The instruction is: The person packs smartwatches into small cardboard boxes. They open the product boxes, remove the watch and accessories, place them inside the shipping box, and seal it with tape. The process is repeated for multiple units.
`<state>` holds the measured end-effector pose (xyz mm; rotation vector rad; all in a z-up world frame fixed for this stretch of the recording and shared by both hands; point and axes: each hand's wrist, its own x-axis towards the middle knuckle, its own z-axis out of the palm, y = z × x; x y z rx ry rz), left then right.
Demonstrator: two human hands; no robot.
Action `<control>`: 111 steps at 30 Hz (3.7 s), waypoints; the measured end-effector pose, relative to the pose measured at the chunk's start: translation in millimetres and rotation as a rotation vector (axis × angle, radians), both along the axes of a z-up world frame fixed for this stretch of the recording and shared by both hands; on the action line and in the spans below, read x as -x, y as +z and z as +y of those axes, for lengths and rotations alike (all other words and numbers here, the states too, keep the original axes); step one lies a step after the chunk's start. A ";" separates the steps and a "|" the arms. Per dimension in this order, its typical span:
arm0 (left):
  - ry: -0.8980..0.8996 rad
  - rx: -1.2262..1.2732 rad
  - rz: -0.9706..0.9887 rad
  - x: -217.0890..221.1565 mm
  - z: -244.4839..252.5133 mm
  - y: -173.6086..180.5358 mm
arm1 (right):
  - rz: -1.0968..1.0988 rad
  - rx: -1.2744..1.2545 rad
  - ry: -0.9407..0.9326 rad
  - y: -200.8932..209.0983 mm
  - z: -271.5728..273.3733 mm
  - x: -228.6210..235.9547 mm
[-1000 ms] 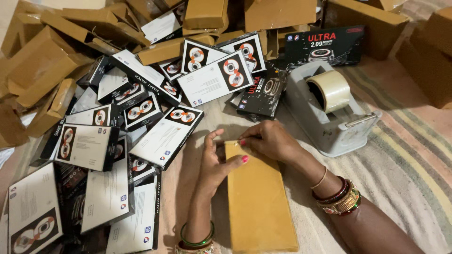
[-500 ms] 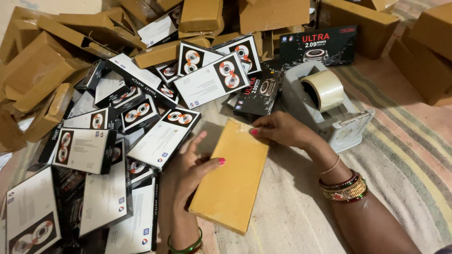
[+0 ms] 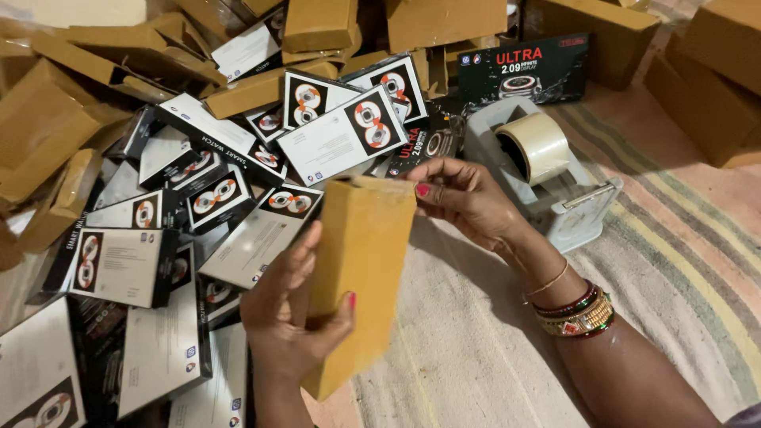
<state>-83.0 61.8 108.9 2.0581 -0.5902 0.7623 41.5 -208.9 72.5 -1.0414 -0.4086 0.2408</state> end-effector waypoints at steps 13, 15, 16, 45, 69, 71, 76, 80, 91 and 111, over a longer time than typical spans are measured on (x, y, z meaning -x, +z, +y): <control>0.352 -0.295 0.387 -13.0 -23.7 -10.6 | -0.090 0.933 -0.237 6.7 -13.5 -0.5; 0.511 -0.240 0.698 -19.7 -17.1 -8.4 | -0.218 1.222 -0.276 6.3 -6.5 4.5; 0.572 -0.271 0.920 -24.7 -16.3 -9.3 | -0.333 1.294 -0.180 5.2 -1.4 6.8; 0.221 0.916 0.714 -13.3 -20.9 -118.9 | -0.441 1.294 -0.152 -38.7 -4.8 48.8; 0.138 1.058 -0.083 21.9 -25.6 -70.9 | -0.099 -0.279 -0.283 -13.5 -27.4 59.3; 0.309 0.872 -0.007 18.9 -16.4 -77.7 | 0.023 -0.089 -0.273 -17.4 -24.7 61.0; 0.283 0.624 0.477 13.7 -14.6 -90.5 | -0.293 0.995 -0.331 -19.0 -9.4 68.1; 0.250 0.176 0.604 13.8 -25.3 -83.0 | -0.674 1.264 -0.247 -16.5 -1.5 70.6; 0.212 0.652 0.388 7.6 -16.2 -104.5 | -0.135 1.079 -0.493 -28.8 1.8 67.4; 0.238 0.993 0.220 22.8 -19.0 -86.5 | -0.449 0.796 -1.470 65.8 -204.8 168.9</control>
